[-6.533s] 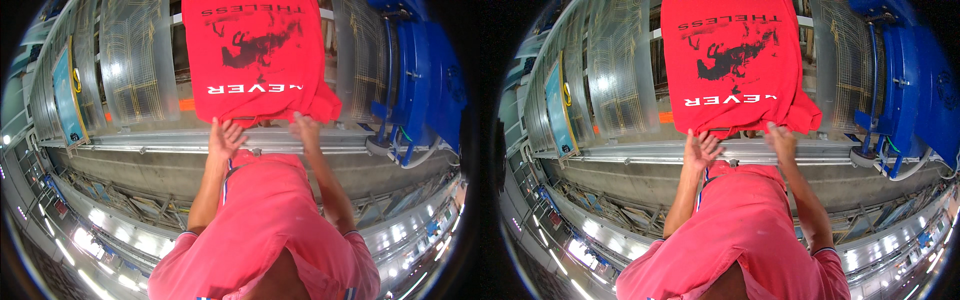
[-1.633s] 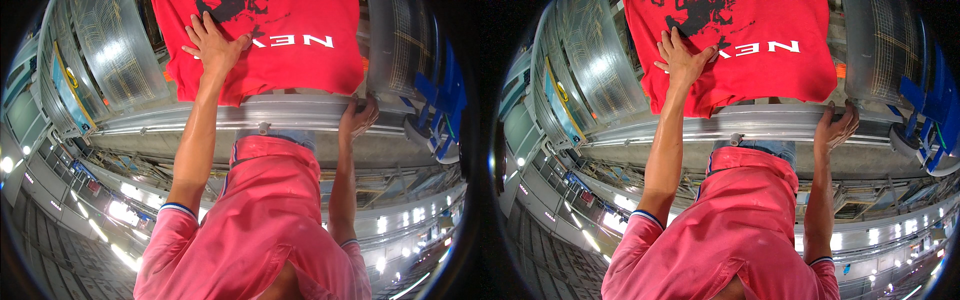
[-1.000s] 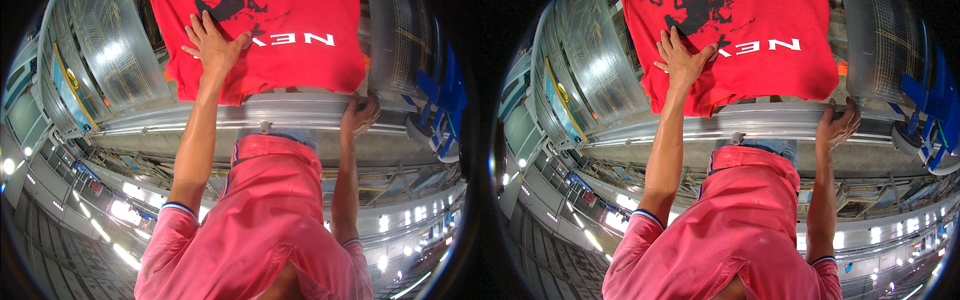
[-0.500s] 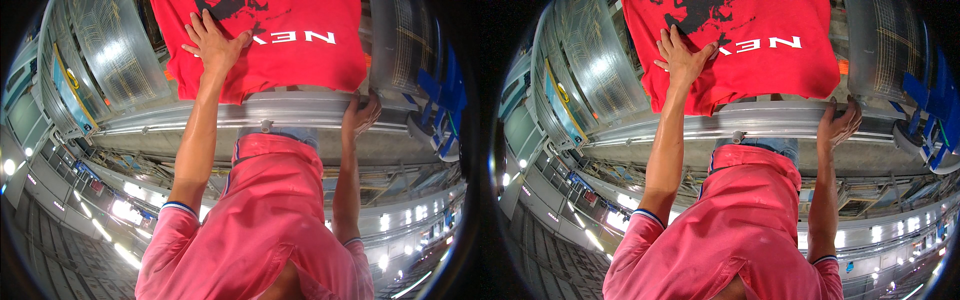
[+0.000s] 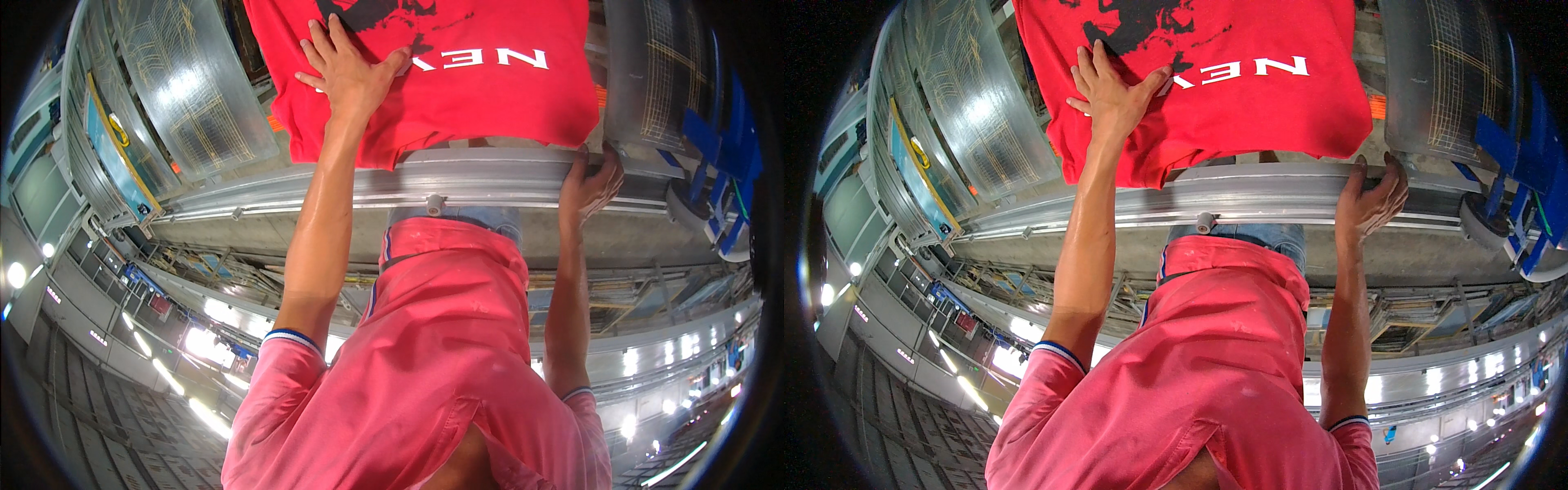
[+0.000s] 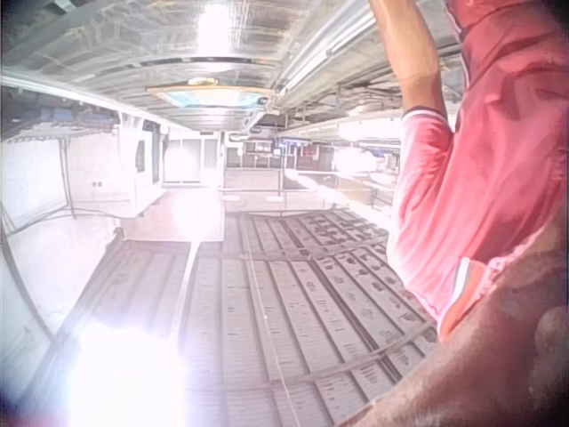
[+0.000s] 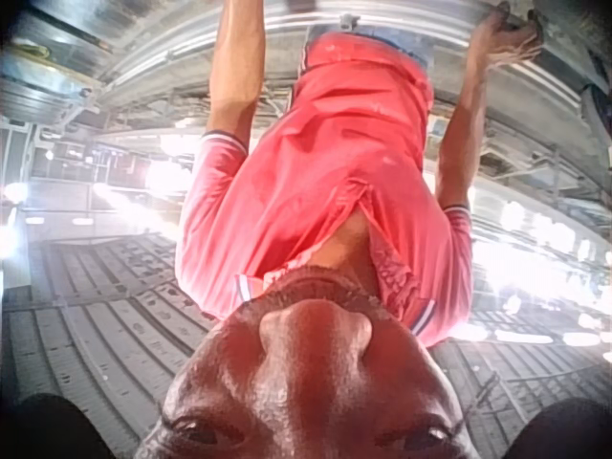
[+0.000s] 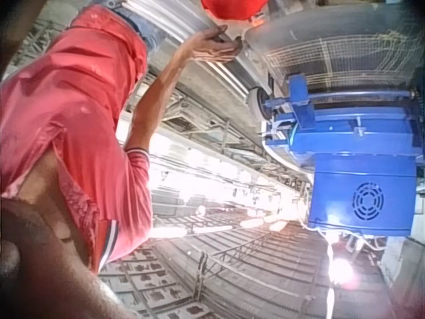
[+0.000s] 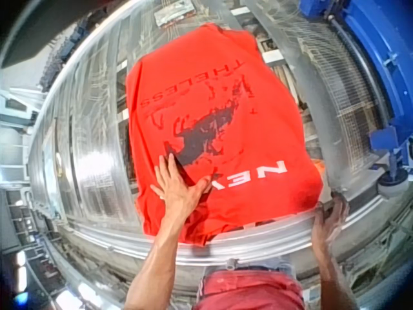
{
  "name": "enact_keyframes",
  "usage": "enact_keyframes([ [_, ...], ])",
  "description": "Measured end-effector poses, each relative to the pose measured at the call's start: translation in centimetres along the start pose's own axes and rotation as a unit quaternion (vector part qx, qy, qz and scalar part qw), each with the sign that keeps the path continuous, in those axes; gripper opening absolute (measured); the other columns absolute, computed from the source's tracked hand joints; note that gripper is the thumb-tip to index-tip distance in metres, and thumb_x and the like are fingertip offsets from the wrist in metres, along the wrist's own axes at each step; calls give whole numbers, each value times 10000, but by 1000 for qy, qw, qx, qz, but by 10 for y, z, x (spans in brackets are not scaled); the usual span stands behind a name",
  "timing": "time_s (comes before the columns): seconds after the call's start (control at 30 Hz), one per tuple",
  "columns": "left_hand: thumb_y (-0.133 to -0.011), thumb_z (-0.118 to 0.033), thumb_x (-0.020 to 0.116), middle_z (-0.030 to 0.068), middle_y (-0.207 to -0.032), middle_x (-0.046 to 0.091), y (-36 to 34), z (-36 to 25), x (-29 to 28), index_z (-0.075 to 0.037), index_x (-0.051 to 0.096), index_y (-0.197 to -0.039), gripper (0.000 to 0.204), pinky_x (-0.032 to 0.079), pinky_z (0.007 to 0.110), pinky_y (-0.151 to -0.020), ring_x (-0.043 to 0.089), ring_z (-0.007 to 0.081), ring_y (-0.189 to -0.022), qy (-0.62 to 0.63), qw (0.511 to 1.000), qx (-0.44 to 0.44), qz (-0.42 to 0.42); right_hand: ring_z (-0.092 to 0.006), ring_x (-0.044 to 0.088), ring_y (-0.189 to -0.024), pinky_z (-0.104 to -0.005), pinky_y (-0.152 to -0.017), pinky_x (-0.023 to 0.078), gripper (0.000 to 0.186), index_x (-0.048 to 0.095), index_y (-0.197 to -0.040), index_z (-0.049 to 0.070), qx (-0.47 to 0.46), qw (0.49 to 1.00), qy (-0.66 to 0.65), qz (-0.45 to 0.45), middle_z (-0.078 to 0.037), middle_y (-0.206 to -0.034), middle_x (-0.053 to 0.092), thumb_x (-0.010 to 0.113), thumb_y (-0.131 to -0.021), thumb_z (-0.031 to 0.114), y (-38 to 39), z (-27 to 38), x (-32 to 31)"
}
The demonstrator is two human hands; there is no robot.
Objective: The person prepares a screen printing frame with a horse graphic and places it on a conveyor belt. They then position a red t-shirt on the belt, align it under the screen, and use a squeegee to apply ink through the mesh onto the fabric.
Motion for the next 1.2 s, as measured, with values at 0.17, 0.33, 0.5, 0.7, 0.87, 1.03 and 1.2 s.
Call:
enact_keyframes([
  [0.17,-610,-542,807,212,-1569,97,1,-1,0,-41,183,-1500,1197,1,691,-1092,50,446,-1446,1,1000,3,-3,-309,511,-1126,-455,-945,372,447,576,-1201,78,-1,1000,1,-4,-106,-1187,565,654,-859,355,0,-1,1],
  [0.33,-608,-529,807,208,-1569,96,1,-1,-1,-40,187,-1500,1192,5,688,-1094,53,444,-1446,2,1000,3,-2,-308,519,-1123,-451,-948,372,453,579,-1195,77,-13,1000,6,-13,-108,-1177,572,667,-854,361,0,-1,1],
  [0.5,-609,-534,805,203,-1571,95,0,0,0,-34,189,-1499,1192,5,690,-1093,54,442,-1446,0,1000,2,2,-307,524,-1121,-452,-948,372,449,578,-1192,75,-11,1000,6,-10,-110,-1178,578,673,-853,354,0,-2,1],
  [0.7,-615,-618,786,226,-1559,126,0,1,1,-24,211,-1490,1204,26,727,-1060,68,432,-1444,-12,999,18,-23,-315,529,-1115,-458,-948,371,445,579,-1186,72,-20,1000,8,-14,-112,-1174,583,672,-853,352,0,-2,2],
  [0.87,-625,-615,781,226,-1561,118,0,2,3,-22,207,-1492,1197,25,725,-1062,68,434,-1445,-9,1000,22,-20,-319,532,-1112,-460,-951,368,451,572,-1194,72,-20,1000,2,-9,-117,-1171,584,666,-858,358,0,-3,3],
  [1.03,-629,-616,778,226,-1563,112,-1,4,3,-16,202,-1492,1199,24,722,-1065,60,436,-1446,-7,1000,18,-10,-320,535,-1105,-458,-956,362,454,569,-1197,72,-26,1000,8,-15,-118,-1160,586,663,-860,362,0,-3,3],
  [1.2,-628,-607,779,221,-1564,114,-1,2,4,-13,200,-1492,1197,22,729,-1058,72,435,-1444,-10,1000,21,-18,-316,534,-1104,-461,-960,358,459,566,-1195,65,-26,1000,-3,-10,-119,-1152,588,658,-863,368,0,-4,4],
])
Point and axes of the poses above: each hand's wrist, its own y-axis away from the middle knuckle, its own x-axis out of the palm, z = x × y, the point moved 4 cm from there along -y, towards the middle knuckle
